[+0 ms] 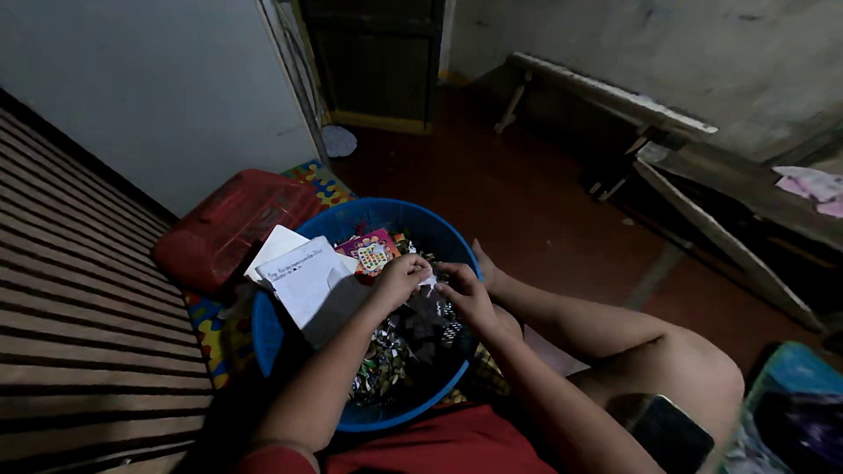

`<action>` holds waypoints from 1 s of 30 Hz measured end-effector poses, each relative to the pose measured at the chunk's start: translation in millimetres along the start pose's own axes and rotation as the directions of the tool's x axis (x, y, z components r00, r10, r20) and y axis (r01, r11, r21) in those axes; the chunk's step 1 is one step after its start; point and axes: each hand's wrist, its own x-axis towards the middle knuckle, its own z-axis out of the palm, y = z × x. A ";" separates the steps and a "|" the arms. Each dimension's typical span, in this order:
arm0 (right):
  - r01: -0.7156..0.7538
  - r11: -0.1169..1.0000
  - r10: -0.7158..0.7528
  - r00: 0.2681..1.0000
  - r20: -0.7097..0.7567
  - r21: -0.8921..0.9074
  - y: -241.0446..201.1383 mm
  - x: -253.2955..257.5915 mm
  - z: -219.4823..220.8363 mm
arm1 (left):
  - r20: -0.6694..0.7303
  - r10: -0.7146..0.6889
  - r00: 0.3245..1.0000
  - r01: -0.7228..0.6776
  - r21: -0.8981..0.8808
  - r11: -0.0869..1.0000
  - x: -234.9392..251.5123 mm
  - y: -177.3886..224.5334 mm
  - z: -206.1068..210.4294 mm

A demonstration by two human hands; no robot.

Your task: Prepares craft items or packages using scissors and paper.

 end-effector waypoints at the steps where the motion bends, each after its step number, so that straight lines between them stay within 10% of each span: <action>1: -0.006 1.000 0.005 1.000 0.008 0.010 -0.2 0.4 0.5 | 0.014 0.013 1.000 -0.013 0.019 1.000 -0.5 0.4 1.4; 30: 0.064 0.987 -0.052 0.995 -0.088 0.144 3.5 -3.1 2.1 | 0.134 0.032 0.990 -0.053 0.155 0.987 -6.9 11.2 6.4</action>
